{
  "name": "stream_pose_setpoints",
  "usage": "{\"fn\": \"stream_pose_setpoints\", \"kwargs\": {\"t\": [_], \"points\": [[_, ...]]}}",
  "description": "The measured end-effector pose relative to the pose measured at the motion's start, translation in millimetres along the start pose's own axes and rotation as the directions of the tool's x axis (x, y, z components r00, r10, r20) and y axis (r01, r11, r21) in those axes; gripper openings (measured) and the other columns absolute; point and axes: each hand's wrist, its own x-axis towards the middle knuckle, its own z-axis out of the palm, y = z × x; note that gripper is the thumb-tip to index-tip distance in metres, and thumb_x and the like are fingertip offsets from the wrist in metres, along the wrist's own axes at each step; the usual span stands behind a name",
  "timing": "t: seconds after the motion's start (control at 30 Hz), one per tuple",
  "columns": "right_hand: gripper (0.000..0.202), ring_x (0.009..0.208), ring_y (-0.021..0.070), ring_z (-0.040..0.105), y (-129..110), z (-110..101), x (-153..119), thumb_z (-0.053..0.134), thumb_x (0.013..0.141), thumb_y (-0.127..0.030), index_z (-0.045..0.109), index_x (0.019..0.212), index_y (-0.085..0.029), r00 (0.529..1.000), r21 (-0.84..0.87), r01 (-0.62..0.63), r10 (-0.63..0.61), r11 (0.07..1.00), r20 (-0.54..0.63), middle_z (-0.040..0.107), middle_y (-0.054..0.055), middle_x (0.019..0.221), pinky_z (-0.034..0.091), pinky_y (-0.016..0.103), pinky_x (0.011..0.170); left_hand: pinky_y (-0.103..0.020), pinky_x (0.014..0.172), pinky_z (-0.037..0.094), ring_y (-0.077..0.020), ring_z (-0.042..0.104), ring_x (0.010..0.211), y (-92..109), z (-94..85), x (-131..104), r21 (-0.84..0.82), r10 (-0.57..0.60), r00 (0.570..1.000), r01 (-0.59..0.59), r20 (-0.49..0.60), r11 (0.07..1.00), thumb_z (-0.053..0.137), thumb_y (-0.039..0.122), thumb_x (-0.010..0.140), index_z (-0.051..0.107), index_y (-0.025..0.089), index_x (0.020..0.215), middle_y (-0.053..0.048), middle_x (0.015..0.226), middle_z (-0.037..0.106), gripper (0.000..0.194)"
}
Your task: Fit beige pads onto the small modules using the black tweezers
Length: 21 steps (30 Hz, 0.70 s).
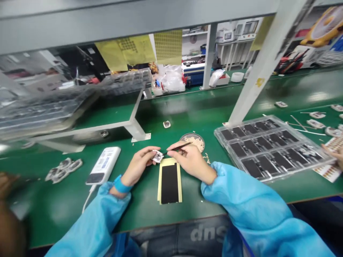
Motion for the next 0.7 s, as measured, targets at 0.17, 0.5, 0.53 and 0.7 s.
{"fn": "stream_pose_setpoints", "kwargs": {"t": [0.17,0.5,0.53,0.7], "points": [[0.024,0.056,0.0093,0.063,8.3,0.4,-9.0,0.072,0.088,-0.034,0.073,0.101,-0.014,1.0,-0.054,-0.002,0.002,0.999,0.01,0.072,0.009,0.096,0.052,0.021,0.049,-0.024,0.064,0.048,-0.0119,0.06,0.066,-1.8,8.7,-11.7,0.045,0.045,0.989,-0.052,0.143,0.998,0.067,0.034,0.086,0.069,0.01,0.111,-0.008,0.087,0.069,0.035],[0.012,0.084,0.0118,0.069,-1.0,0.1,-12.6,0.07,0.086,-0.012,0.071,0.097,-0.018,0.942,-0.386,0.326,-0.331,0.863,0.055,0.071,0.004,0.096,0.056,0.02,0.062,-0.029,0.063,0.053,-0.0209,0.067,0.076,-8.2,14.4,-19.5,0.094,0.084,0.985,-0.098,0.148,0.991,0.063,0.028,0.085,0.069,0.011,0.113,-0.01,0.087,0.07,0.033],[0.012,0.087,0.013,0.069,-1.1,-0.2,-12.8,0.071,0.086,-0.012,0.071,0.097,-0.018,0.936,-0.407,0.342,-0.347,0.847,0.064,0.071,0.005,0.096,0.057,0.021,0.063,-0.029,0.063,0.053,-0.0208,0.067,0.075,-8.7,14.6,-19.1,0.099,0.088,0.985,-0.104,0.148,0.99,0.062,0.027,0.085,0.069,0.012,0.113,-0.009,0.087,0.07,0.033],[0.016,0.089,0.015,0.07,0.4,-2.4,-13.0,0.072,0.085,-0.012,0.07,0.099,-0.02,0.919,-0.443,0.383,-0.383,0.811,0.093,0.072,0.005,0.096,0.058,0.026,0.069,-0.029,0.064,0.053,-0.0199,0.068,0.076,-9.3,14.4,-19.5,0.124,0.092,0.985,-0.11,0.146,0.986,0.061,0.027,0.086,0.07,0.015,0.113,-0.008,0.088,0.071,0.031]]}}
